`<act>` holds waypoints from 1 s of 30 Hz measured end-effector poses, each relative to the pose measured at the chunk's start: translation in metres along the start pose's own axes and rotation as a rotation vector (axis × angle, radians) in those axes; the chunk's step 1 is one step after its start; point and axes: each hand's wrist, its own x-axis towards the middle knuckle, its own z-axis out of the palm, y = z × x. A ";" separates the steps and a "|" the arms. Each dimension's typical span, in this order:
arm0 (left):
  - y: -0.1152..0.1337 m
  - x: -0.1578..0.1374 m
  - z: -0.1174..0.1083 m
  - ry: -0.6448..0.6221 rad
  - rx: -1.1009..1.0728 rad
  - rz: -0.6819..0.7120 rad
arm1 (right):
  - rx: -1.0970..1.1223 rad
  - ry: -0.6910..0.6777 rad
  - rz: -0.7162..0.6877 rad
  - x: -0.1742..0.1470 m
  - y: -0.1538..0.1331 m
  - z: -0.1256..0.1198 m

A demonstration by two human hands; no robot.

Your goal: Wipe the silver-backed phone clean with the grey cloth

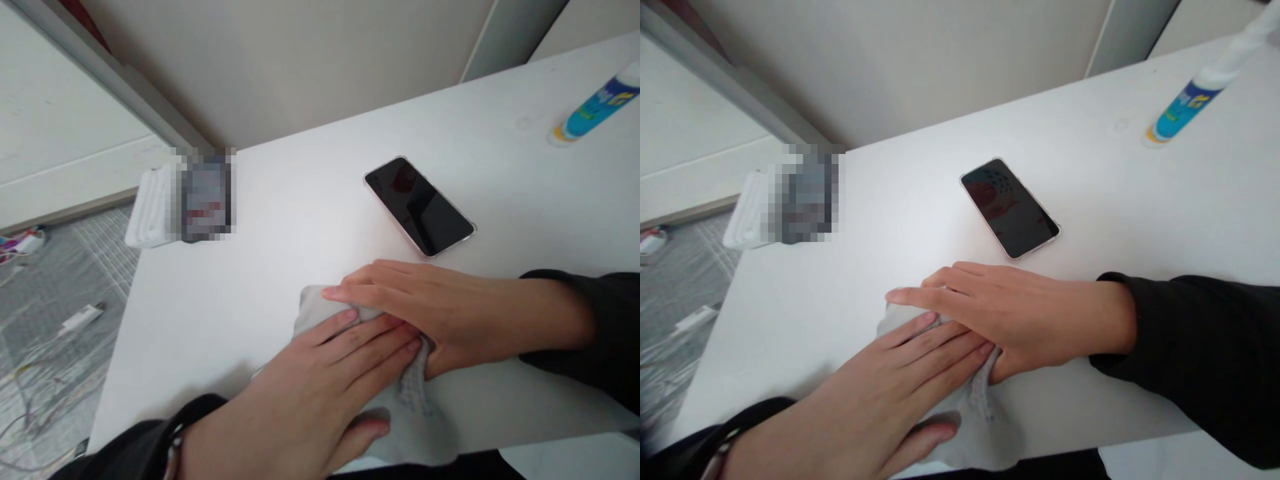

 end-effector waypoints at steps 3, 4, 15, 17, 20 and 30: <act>-0.003 0.000 -0.001 0.008 -0.002 -0.028 | -0.007 0.004 0.010 -0.001 0.000 0.001; -0.002 -0.011 0.003 0.009 0.038 -0.059 | -0.008 0.009 0.001 -0.001 0.000 0.001; 0.029 -0.118 0.016 -0.004 0.216 -0.072 | -0.065 -0.015 0.000 -0.003 0.001 0.001; 0.029 -0.116 0.012 -0.049 0.198 -0.052 | -0.072 -0.023 0.005 -0.003 0.002 0.001; 0.030 -0.102 0.008 -0.067 0.198 -0.086 | -0.076 -0.022 0.014 -0.003 0.003 0.003; 0.009 -0.007 0.001 -0.009 0.055 -0.093 | -0.063 0.035 -0.044 -0.003 0.006 0.010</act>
